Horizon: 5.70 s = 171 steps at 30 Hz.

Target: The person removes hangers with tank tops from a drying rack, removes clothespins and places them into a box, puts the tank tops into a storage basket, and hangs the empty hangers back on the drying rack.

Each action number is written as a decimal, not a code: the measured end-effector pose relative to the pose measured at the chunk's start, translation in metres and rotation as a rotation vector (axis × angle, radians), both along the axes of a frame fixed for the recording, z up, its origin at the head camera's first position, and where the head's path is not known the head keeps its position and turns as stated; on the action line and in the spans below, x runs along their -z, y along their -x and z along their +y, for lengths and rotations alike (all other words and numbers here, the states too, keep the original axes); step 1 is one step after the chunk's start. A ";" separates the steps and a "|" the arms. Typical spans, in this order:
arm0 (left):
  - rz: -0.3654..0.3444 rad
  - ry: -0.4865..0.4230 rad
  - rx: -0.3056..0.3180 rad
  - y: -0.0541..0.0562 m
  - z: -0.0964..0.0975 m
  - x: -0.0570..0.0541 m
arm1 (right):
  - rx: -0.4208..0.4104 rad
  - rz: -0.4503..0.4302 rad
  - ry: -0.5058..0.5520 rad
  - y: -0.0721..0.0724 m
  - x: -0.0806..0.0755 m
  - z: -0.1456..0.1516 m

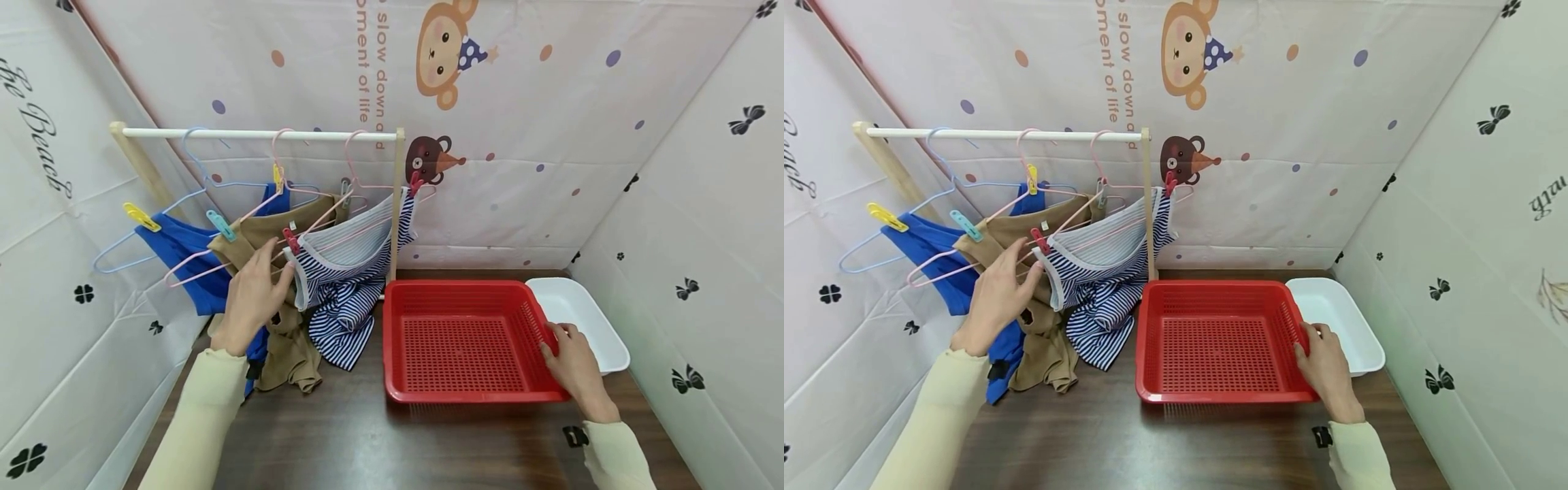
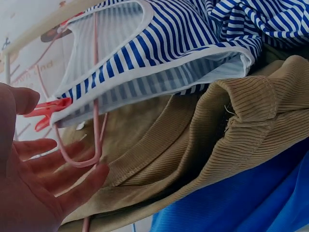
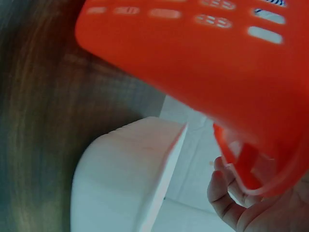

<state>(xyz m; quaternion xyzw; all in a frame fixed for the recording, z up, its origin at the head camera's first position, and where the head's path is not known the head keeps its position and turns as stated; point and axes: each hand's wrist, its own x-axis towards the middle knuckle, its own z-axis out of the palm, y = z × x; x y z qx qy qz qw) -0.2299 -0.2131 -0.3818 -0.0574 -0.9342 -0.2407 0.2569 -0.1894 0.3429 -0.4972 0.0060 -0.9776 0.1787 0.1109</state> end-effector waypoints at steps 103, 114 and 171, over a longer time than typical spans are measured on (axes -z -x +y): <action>0.332 -0.050 -0.037 -0.059 -0.036 0.048 | 0.077 0.114 0.067 0.006 0.019 0.000; 0.409 -0.062 -0.018 -0.068 -0.038 0.056 | 0.078 0.103 0.064 0.006 0.017 -0.001; 0.636 -0.264 0.126 -0.062 -0.009 0.074 | 0.047 0.218 0.075 0.005 0.020 -0.003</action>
